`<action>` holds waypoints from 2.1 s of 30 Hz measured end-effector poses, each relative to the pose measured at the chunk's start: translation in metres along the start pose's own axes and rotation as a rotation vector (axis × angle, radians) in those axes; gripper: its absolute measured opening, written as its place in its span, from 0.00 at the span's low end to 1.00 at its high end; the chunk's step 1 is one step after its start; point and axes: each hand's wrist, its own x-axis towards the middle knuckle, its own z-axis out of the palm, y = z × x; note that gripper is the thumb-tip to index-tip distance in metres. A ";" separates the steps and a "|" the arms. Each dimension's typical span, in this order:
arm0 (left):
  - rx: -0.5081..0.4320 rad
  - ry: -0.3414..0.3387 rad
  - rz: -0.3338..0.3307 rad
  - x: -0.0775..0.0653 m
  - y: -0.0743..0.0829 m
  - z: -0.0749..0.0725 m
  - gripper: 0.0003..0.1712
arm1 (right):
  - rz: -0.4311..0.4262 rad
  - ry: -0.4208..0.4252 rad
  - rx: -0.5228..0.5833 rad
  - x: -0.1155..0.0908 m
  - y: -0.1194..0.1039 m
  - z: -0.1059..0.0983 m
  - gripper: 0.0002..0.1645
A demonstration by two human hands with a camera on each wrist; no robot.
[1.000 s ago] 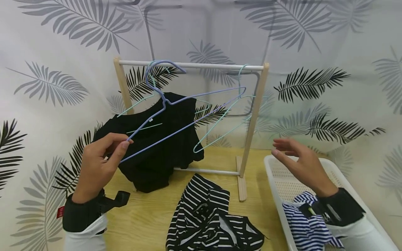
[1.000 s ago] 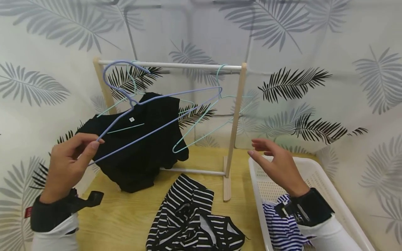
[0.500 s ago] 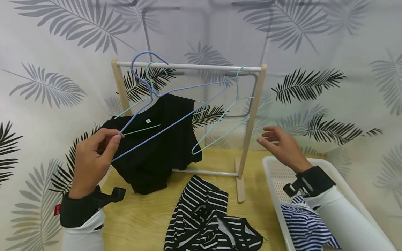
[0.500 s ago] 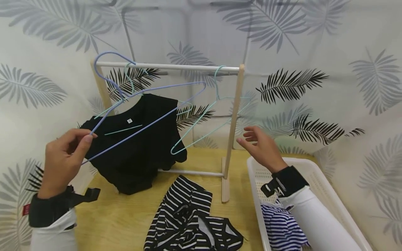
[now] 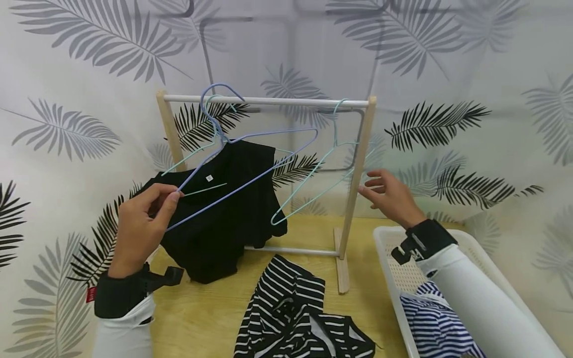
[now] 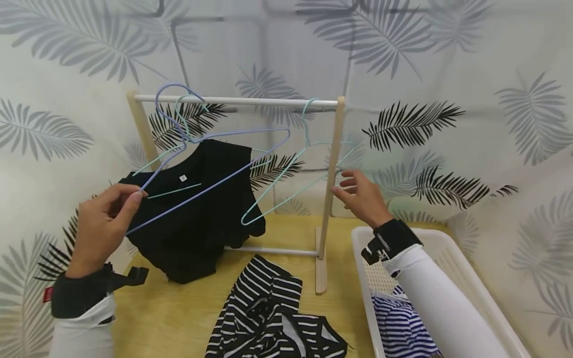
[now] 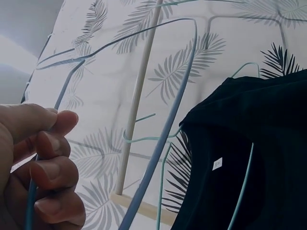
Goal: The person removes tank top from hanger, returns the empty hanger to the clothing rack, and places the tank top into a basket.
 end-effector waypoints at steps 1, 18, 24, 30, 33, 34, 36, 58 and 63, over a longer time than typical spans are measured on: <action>0.006 -0.003 0.001 0.001 0.000 0.002 0.06 | 0.000 -0.002 0.001 0.001 0.000 0.001 0.36; 0.074 -0.079 0.019 0.034 -0.001 0.041 0.08 | 0.012 -0.014 -0.002 0.016 0.004 0.014 0.30; 0.050 -0.107 0.021 0.046 0.000 0.058 0.10 | -0.011 0.012 -0.010 0.019 0.006 0.016 0.23; 0.014 -0.129 0.022 0.052 0.000 0.074 0.10 | -0.031 0.031 -0.021 0.019 0.007 0.022 0.21; 0.005 -0.142 0.020 0.053 -0.002 0.080 0.10 | -0.039 0.040 -0.037 0.019 0.008 0.024 0.20; 0.002 -0.145 0.021 0.053 -0.001 0.082 0.10 | -0.040 0.039 -0.041 0.019 0.008 0.025 0.20; -0.003 -0.148 0.021 0.054 -0.001 0.085 0.09 | -0.041 0.038 -0.048 0.019 0.008 0.025 0.20; -0.008 -0.198 -0.012 0.053 -0.001 0.111 0.09 | -0.055 0.028 -0.081 0.017 0.008 0.023 0.19; 0.000 -0.208 -0.030 0.049 -0.002 0.112 0.09 | -0.052 0.009 -0.069 0.020 0.007 0.025 0.19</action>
